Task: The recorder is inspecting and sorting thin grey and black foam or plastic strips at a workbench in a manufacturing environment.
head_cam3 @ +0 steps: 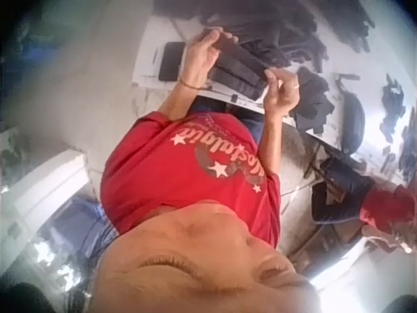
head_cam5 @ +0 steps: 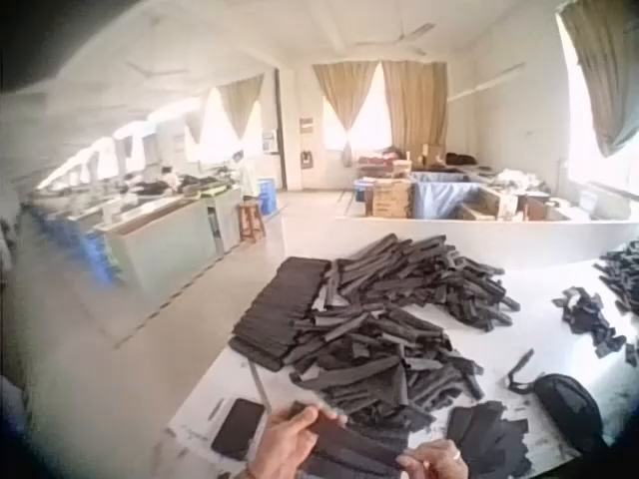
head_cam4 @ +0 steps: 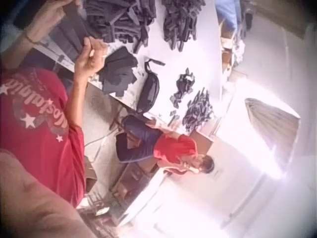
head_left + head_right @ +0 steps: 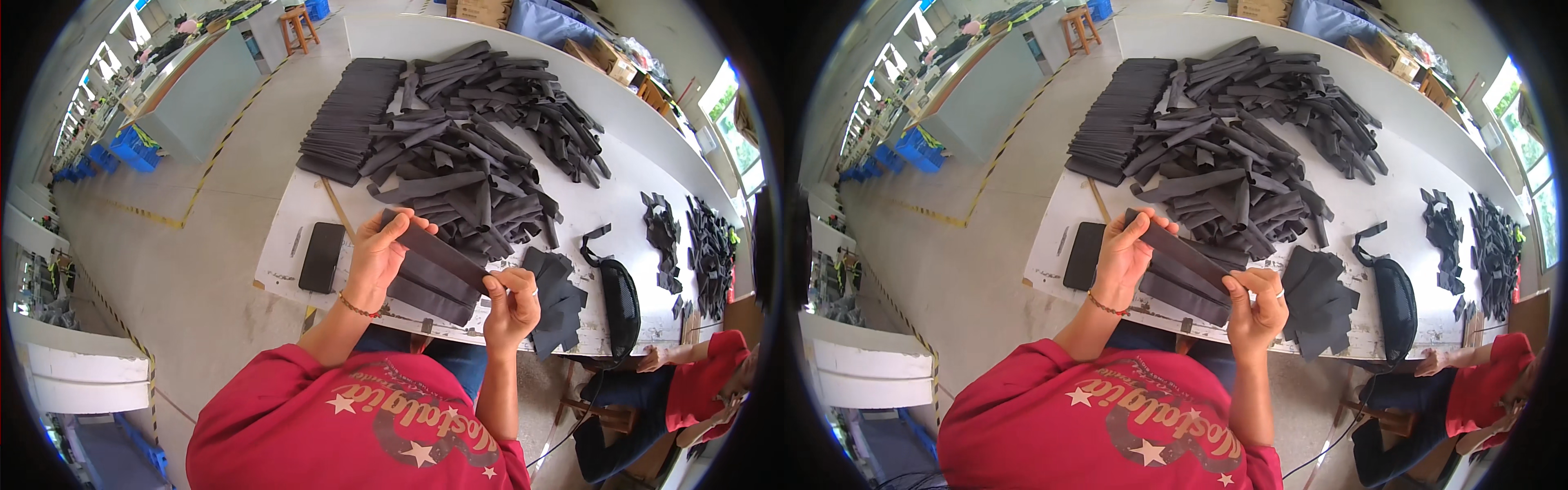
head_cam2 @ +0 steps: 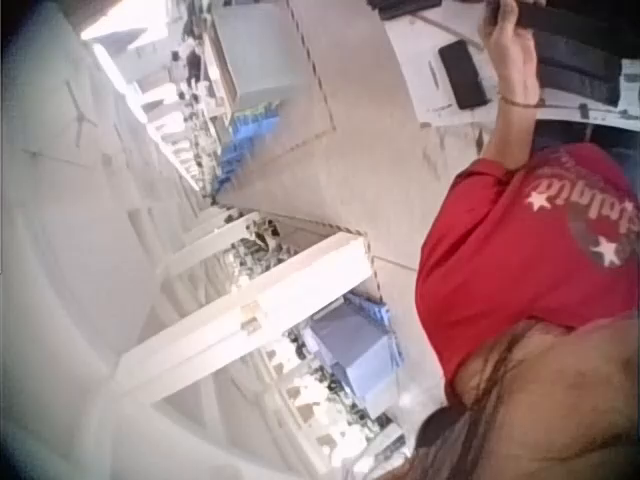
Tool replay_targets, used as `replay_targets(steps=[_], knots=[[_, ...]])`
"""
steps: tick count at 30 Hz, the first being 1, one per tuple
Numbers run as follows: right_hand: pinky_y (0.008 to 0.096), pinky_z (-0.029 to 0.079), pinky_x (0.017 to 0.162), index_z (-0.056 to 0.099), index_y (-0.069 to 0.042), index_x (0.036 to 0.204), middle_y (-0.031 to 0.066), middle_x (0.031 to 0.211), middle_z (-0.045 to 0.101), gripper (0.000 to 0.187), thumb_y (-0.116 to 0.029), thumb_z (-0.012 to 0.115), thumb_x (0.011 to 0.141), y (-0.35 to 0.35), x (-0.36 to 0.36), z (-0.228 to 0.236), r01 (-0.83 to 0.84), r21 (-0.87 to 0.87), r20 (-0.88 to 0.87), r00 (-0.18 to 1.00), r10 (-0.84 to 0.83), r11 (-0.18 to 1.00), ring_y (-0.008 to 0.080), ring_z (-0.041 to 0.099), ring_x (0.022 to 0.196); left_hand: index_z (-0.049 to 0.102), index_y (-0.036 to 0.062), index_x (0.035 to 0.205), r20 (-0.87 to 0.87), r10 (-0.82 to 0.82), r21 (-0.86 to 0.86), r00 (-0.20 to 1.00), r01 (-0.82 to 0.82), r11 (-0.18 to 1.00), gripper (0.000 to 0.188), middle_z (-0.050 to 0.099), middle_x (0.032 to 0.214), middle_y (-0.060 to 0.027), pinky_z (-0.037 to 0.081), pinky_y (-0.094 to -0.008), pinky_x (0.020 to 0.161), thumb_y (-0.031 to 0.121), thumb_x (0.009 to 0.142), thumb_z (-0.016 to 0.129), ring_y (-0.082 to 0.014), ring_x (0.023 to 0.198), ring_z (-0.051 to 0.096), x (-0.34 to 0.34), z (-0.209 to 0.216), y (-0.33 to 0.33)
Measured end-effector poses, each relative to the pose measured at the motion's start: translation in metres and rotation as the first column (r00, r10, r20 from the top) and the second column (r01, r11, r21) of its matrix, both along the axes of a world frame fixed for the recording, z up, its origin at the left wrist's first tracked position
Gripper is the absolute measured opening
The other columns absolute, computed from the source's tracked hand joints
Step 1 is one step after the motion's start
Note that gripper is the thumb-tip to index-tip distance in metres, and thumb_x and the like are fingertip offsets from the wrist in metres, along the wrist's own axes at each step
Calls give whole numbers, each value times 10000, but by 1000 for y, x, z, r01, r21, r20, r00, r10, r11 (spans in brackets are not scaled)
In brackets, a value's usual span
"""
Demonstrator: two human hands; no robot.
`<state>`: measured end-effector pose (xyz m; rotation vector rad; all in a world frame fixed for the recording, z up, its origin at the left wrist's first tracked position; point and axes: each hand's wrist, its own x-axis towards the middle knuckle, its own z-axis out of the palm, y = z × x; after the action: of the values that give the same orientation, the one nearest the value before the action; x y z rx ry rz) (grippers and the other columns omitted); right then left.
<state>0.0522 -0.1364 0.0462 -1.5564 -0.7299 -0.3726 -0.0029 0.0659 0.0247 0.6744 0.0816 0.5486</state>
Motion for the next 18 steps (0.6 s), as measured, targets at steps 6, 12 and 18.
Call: replay_targets(steps=[6, 12, 18], knots=[[194, 386, 638, 653, 7, 855, -25, 794, 593, 126, -105, 666, 910, 2, 2, -17, -83, 326, -564, 783, 263, 942, 45, 489, 737, 680, 7, 1006, -140, 11, -19, 990, -14, 1000, 168, 697, 875, -118, 545, -327, 773, 148, 925, 640, -231, 848, 683, -6, 1, -1], [197, 388, 583, 668, 11, 881, -49, 720, 579, 126, -108, 711, 879, -24, -30, -60, -50, -121, -674, 737, -45, 991, 26, 471, 650, 709, -4, 873, -404, 397, 637, 824, -58, 768, 178, 574, 754, 27, 388, -204, 597, 168, 842, 742, -47, 649, 492, -46, -41, -6], [284, 431, 587, 566, -24, 875, 35, 698, 544, 270, -157, 788, 798, -19, -42, -118, 137, -418, -504, 788, -354, 898, 125, 504, 624, 673, 50, 823, -123, 732, 966, 670, -88, 243, 214, 540, 857, -81, 444, -346, 736, 135, 698, 824, -253, 846, 534, -58, -98, -21]])
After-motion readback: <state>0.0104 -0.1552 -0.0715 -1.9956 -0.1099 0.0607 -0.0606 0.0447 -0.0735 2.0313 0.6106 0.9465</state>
